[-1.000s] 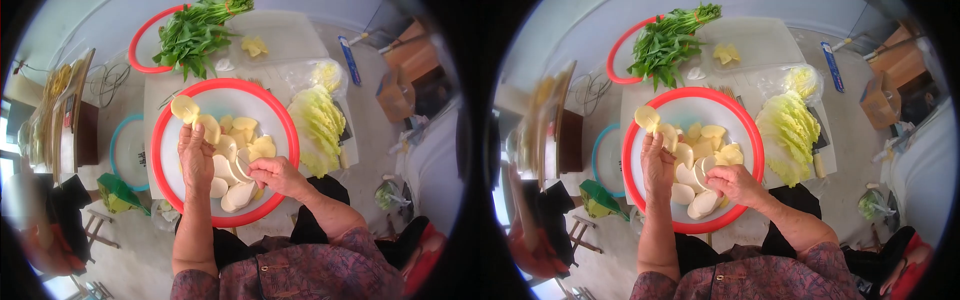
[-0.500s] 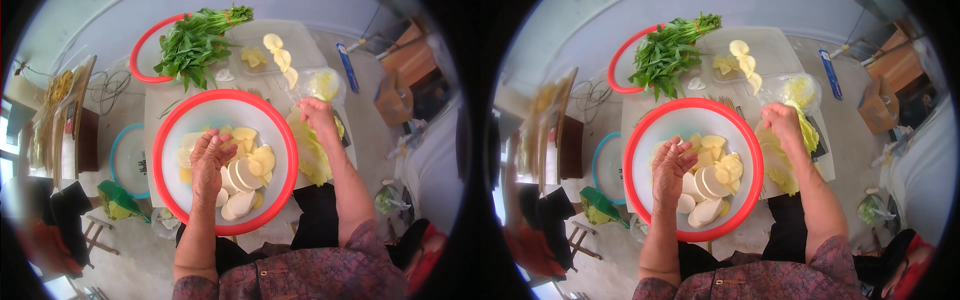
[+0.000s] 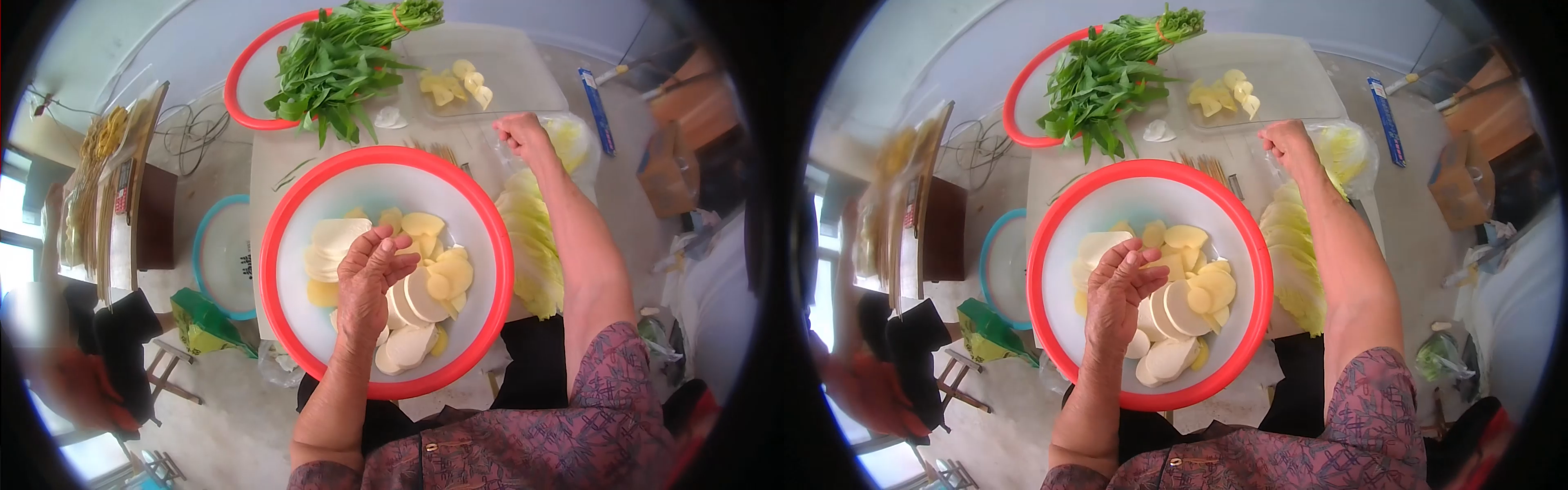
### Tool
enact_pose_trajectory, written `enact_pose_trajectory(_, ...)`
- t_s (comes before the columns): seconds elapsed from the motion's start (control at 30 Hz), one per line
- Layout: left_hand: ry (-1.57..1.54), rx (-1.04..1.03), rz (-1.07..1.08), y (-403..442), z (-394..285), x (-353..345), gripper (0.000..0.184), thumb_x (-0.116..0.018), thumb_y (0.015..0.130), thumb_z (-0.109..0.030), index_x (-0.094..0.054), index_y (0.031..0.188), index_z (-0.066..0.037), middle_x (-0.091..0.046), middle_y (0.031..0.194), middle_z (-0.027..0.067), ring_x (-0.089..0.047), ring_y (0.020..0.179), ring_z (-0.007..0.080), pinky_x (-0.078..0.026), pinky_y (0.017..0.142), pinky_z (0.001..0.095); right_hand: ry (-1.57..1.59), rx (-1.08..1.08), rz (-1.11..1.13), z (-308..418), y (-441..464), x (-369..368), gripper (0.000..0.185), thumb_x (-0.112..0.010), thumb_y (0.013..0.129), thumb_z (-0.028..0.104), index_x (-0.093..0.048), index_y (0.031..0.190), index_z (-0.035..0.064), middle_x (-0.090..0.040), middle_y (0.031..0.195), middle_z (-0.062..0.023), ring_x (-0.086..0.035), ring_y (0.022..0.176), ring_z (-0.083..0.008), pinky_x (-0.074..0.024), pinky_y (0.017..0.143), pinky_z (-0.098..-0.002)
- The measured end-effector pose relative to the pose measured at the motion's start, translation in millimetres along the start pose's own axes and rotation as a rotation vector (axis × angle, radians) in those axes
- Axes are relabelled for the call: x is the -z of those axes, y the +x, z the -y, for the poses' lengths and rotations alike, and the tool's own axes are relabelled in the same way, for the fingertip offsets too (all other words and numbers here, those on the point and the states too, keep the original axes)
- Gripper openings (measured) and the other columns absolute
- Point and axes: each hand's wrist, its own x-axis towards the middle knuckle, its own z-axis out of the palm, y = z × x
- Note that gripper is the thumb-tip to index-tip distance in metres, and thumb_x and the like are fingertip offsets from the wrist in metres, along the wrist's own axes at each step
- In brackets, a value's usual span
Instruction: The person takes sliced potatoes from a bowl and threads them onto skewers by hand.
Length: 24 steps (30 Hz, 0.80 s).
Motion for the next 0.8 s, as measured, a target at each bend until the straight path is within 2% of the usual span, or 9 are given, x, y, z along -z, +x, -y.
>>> enact_pose_trajectory(0.2,0.009,0.021,0.002,0.8,1.6,2.2,0.028,-0.056,0.092,-0.016,-0.052,0.115,-0.001,-0.063,0.1,0.0153,-0.066,0.084,0.0246,-0.054,0.078,0.0353,0.074,-0.004,-0.019,-9.4,9.9,-1.5,0.009,-0.063,0.077,0.011,-0.061,0.076,0.0025,-0.052,0.06,-0.0048,-0.033,0.044,-0.0102,-0.0278,0.039,-0.0268)
enact_pose_trajectory(0.3,0.053,0.025,-0.022,-2.0,-2.8,1.1,0.028,-0.056,0.092,-0.016,-0.051,0.115,0.0,-0.063,0.1,0.0154,-0.066,0.084,0.0243,-0.054,0.077,0.0346,-0.015,0.034,-0.1,-17.0,-3.0,6.2,0.018,-0.062,0.082,0.02,-0.065,0.084,0.0022,-0.06,0.066,-0.0094,-0.045,0.046,-0.0141,-0.0378,0.044,-0.0308)
enact_pose_trajectory(0.4,0.199,-0.065,-0.023,-6.6,0.0,8.2,0.03,-0.058,0.091,-0.016,-0.051,0.115,0.001,-0.063,0.099,0.015,-0.065,0.084,0.0221,-0.053,0.077,0.0327,-0.302,0.143,-0.222,-25.6,-44.3,17.5,0.028,-0.061,0.083,0.028,-0.066,0.089,0.0017,-0.064,0.073,-0.0125,-0.059,0.058,-0.0191,-0.0466,0.056,-0.0337)
enact_pose_trajectory(0.47,0.377,-0.309,-0.065,-9.2,7.1,17.0,0.037,-0.063,0.088,-0.015,-0.049,0.117,0.004,-0.062,0.1,0.0148,-0.063,0.081,0.0224,-0.051,0.077,0.0304,-0.337,0.454,-0.231,-42.1,-66.6,23.9,0.031,-0.06,0.082,0.031,-0.066,0.092,0.0021,-0.064,0.071,-0.0122,-0.063,0.068,-0.0207,-0.0484,0.068,-0.0324)
enact_pose_trajectory(0.53,0.437,-0.405,-0.079,-17.6,16.4,26.9,0.035,-0.065,0.086,-0.012,-0.052,0.115,0.003,-0.063,0.096,0.0125,-0.062,0.081,0.021,-0.05,0.076,0.0305,-0.406,0.45,-0.124,-29.9,-118.0,33.1,0.023,-0.059,0.082,0.018,-0.065,0.097,0.0011,-0.065,0.081,-0.0124,-0.062,0.076,-0.0213,-0.0488,0.073,-0.0312)
enact_pose_trajectory(0.6,0.937,-0.596,-0.183,-30.4,24.4,36.2,0.034,-0.067,0.083,-0.01,-0.055,0.112,0.001,-0.064,0.094,0.0105,-0.061,0.082,0.0175,-0.049,0.075,0.0308,-0.294,0.581,-0.149,-27.0,-160.5,34.5,0.021,-0.057,0.081,0.011,-0.064,0.099,0.0011,-0.064,0.088,-0.0118,-0.062,0.078,-0.0213,-0.0489,0.074,-0.0307)
enact_pose_trajectory(0.67,0.97,-0.67,-0.223,-51.6,34.6,42.4,0.031,-0.067,0.08,-0.009,-0.057,0.108,-0.001,-0.064,0.091,0.0113,-0.062,0.081,0.0207,-0.05,0.073,0.0351,-0.191,0.707,-0.16,-18.9,-200.5,41.8,0.022,-0.055,0.081,0.003,-0.063,0.101,0.0011,-0.064,0.095,-0.0112,-0.061,0.08,-0.0214,-0.0489,0.075,-0.0302)
enact_pose_trajectory(0.73,1.325,-0.763,-0.272,-76.8,42.3,52.9,0.029,-0.066,0.079,-0.01,-0.058,0.105,-0.002,-0.063,0.091,0.0137,-0.062,0.081,0.0289,-0.05,0.071,0.0394,-0.129,0.824,-0.201,-0.8,-241.5,56.4,0.027,-0.051,0.083,-0.006,-0.059,0.109,0.0015,-0.06,0.106,-0.01,-0.06,0.087,-0.0182,-0.0481,0.077,-0.0282)
enact_pose_trajectory(0.8,1.392,-0.813,-0.268,-97.6,45.6,56.0,0.027,-0.065,0.077,-0.009,-0.058,0.103,-0.003,-0.062,0.092,0.0146,-0.06,0.085,0.0332,-0.048,0.074,0.0422,0.005,0.9,-0.279,19.6,-280.2,72.2,0.026,-0.05,0.088,-0.001,-0.058,0.112,0.0022,-0.061,0.104,-0.0073,-0.058,0.092,-0.0137,-0.0454,0.082,-0.0265)
